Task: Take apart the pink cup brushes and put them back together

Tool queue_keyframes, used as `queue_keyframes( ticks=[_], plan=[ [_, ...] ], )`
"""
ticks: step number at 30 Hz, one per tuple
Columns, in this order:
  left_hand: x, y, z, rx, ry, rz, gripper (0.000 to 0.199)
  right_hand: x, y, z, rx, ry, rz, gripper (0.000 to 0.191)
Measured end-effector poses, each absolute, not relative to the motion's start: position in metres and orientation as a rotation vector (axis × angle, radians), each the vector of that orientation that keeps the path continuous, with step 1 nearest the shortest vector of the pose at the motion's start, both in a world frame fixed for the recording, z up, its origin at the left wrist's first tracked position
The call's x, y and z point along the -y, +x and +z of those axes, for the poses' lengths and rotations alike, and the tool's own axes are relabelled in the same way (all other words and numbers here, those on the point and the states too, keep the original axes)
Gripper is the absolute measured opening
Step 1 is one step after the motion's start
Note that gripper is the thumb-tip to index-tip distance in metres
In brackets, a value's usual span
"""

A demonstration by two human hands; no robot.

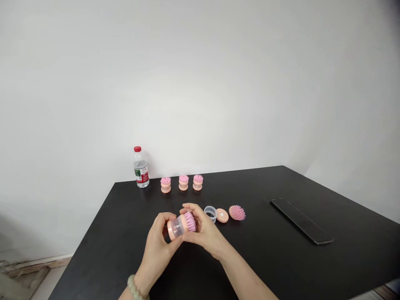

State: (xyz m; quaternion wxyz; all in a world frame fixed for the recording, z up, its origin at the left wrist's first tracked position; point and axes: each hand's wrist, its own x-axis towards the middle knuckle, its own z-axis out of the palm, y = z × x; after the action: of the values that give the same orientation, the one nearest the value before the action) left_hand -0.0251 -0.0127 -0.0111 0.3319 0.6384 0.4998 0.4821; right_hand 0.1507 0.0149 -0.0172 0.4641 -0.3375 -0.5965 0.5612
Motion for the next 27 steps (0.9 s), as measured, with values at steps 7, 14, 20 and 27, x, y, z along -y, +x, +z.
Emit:
queue_keyframes(
  ticks=[7,14,20,27],
  plan=[
    [0.019,-0.021,-0.005,-1.341,1.709,1.213,0.027,-0.015,0.149,-0.018,1.507,-0.931,1.336,0.062],
    [0.017,-0.023,-0.005,-1.344,1.648,1.235,0.030,-0.014,0.151,-0.015,1.510,-0.840,1.372,0.072],
    [0.018,-0.020,-0.006,-1.345,1.617,1.224,0.030,-0.016,0.148,-0.018,1.457,-0.933,1.396,0.063],
    [0.017,-0.030,0.002,-0.821,0.902,1.033,0.038,-0.011,0.150,-0.012,1.505,-0.751,1.399,0.074]
  ],
)
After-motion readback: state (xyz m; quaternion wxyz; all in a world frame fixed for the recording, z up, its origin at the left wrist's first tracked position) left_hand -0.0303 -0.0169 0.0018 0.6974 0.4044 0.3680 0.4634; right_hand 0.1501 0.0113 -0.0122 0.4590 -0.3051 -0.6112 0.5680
